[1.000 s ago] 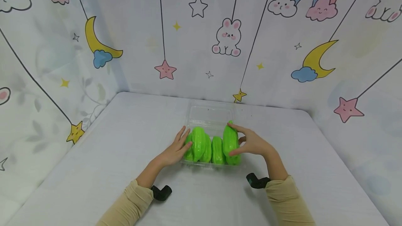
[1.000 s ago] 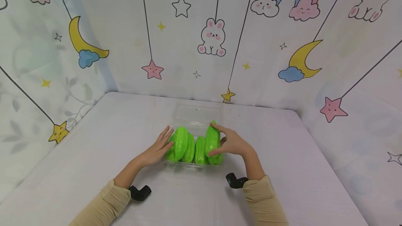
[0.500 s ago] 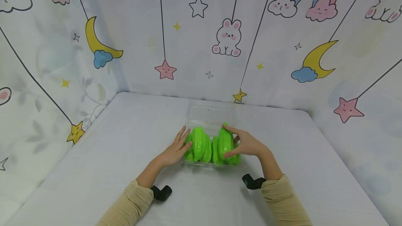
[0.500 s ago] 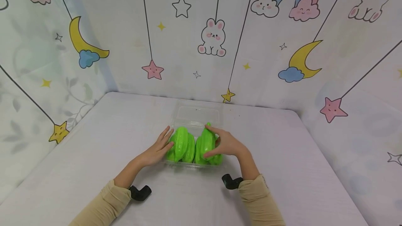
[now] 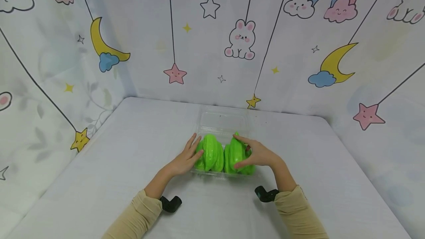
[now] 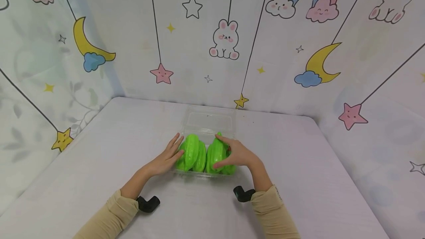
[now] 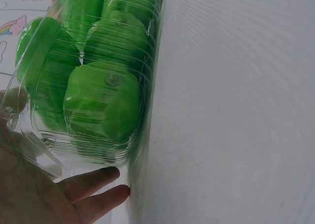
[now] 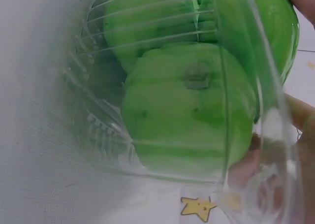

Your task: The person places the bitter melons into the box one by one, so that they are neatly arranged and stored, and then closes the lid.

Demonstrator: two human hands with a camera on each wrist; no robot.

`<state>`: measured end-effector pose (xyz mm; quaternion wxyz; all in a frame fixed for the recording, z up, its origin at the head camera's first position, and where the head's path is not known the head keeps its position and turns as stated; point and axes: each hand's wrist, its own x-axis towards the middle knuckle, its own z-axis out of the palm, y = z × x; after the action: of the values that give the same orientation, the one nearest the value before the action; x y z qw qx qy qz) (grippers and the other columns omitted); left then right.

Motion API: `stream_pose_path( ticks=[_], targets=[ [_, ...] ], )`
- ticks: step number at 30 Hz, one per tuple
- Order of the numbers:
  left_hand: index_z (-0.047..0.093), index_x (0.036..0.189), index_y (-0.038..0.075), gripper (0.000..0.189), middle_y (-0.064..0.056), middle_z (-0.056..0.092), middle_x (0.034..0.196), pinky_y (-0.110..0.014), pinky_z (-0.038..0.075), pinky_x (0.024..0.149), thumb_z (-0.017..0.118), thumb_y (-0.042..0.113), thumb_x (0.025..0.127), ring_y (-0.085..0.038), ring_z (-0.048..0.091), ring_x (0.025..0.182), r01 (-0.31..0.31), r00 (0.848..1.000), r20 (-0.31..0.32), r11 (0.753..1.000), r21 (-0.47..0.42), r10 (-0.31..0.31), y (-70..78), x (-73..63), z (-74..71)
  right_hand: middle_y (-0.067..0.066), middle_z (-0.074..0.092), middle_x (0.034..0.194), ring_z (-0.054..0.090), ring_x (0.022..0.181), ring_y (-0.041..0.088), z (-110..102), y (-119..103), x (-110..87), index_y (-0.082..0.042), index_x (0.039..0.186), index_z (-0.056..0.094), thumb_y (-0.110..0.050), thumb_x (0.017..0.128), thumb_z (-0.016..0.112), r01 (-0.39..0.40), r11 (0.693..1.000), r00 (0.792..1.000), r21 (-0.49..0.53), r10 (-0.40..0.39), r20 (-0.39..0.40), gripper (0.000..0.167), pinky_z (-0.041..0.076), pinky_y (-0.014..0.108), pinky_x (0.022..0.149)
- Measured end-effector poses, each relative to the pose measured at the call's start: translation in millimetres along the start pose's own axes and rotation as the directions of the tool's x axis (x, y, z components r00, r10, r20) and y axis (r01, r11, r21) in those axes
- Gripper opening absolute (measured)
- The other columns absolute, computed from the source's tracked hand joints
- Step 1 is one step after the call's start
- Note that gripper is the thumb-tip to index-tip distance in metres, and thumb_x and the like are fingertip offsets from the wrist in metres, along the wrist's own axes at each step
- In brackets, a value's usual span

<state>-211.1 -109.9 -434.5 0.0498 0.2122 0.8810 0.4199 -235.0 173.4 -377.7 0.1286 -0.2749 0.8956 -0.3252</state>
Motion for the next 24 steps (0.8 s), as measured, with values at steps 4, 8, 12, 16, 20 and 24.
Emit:
stream_pose_path(
  ticks=[4, 8, 12, 16, 20, 24],
  targets=[
    [0.006, 0.148, 0.008, 0.062, -0.01, -0.01, 0.152, -0.058, 0.021, 0.102, 0.032, 0.039, 0.1, -0.036, 0.007, 0.137, 0.007, 1.0, 0.006, 1.0, -0.007, -0.007, 1.9, -0.5, -0.5, 0.008, 0.037, 0.141, 0.044, 0.091, 0.026, 0.6, 1.1, -0.7, -0.017, 0.145, 0.029, -0.04, 0.064, 0.082, 0.015, 1.0, 1.0, -0.005, -0.015, -0.008, 0.099, 0.041, 0.033, 0.066],
    [0.006, 0.148, 0.007, 0.063, -0.009, -0.01, 0.152, -0.058, 0.022, 0.101, 0.032, 0.039, 0.099, -0.036, 0.008, 0.136, 0.013, 1.0, 0.007, 1.0, -0.008, -0.013, 2.6, -0.3, -0.8, 0.007, 0.037, 0.141, 0.044, 0.091, 0.025, 0.0, 1.2, -1.3, -0.018, 0.144, 0.03, -0.04, 0.064, 0.082, 0.021, 1.0, 1.0, 0.005, -0.021, -0.012, 0.098, 0.042, 0.033, 0.068],
    [0.005, 0.148, 0.008, 0.063, -0.009, -0.01, 0.152, -0.058, 0.022, 0.101, 0.032, 0.04, 0.099, -0.036, 0.009, 0.136, 0.011, 1.0, 0.009, 1.0, -0.001, -0.011, 1.1, 0.8, -0.8, 0.006, 0.036, 0.142, 0.045, 0.093, 0.025, -0.8, 0.7, -1.6, -0.021, 0.144, 0.031, -0.04, 0.065, 0.082, 0.008, 1.0, 1.0, 0.013, -0.007, -0.011, 0.096, 0.042, 0.033, 0.068],
    [0.004, 0.148, 0.01, 0.063, -0.009, -0.01, 0.152, -0.058, 0.021, 0.101, 0.032, 0.041, 0.099, -0.036, 0.007, 0.136, 0.005, 1.0, 0.012, 1.0, -0.008, -0.005, -0.1, 1.8, -1.3, 0.006, 0.036, 0.142, 0.046, 0.095, 0.024, -1.6, 0.7, -2.6, -0.022, 0.144, 0.032, -0.041, 0.064, 0.082, -0.013, 1.0, 1.0, 0.02, 0.013, -0.018, 0.096, 0.043, 0.033, 0.066],
    [0.004, 0.148, 0.012, 0.064, -0.006, -0.011, 0.152, -0.058, 0.02, 0.102, 0.032, 0.041, 0.099, -0.035, 0.005, 0.137, 0.011, 1.0, 0.02, 1.0, -0.023, -0.011, 0.2, 2.0, -2.1, 0.006, 0.038, 0.14, 0.047, 0.095, 0.024, -2.4, 1.9, -3.8, -0.021, 0.143, 0.033, -0.04, 0.063, 0.082, -0.019, 0.999, 0.999, 0.026, 0.02, -0.034, 0.096, 0.043, 0.032, 0.062],
    [0.003, 0.148, 0.013, 0.063, -0.008, -0.011, 0.152, -0.058, 0.02, 0.102, 0.032, 0.041, 0.099, -0.035, 0.004, 0.137, 0.014, 0.999, 0.031, 0.999, -0.029, -0.013, 1.5, 0.9, -3.8, 0.007, 0.039, 0.139, 0.048, 0.095, 0.023, -3.7, 3.7, -4.9, -0.018, 0.143, 0.033, -0.04, 0.064, 0.082, -0.011, 1.0, 0.999, 0.026, 0.012, -0.042, 0.096, 0.044, 0.032, 0.061]
  ],
)
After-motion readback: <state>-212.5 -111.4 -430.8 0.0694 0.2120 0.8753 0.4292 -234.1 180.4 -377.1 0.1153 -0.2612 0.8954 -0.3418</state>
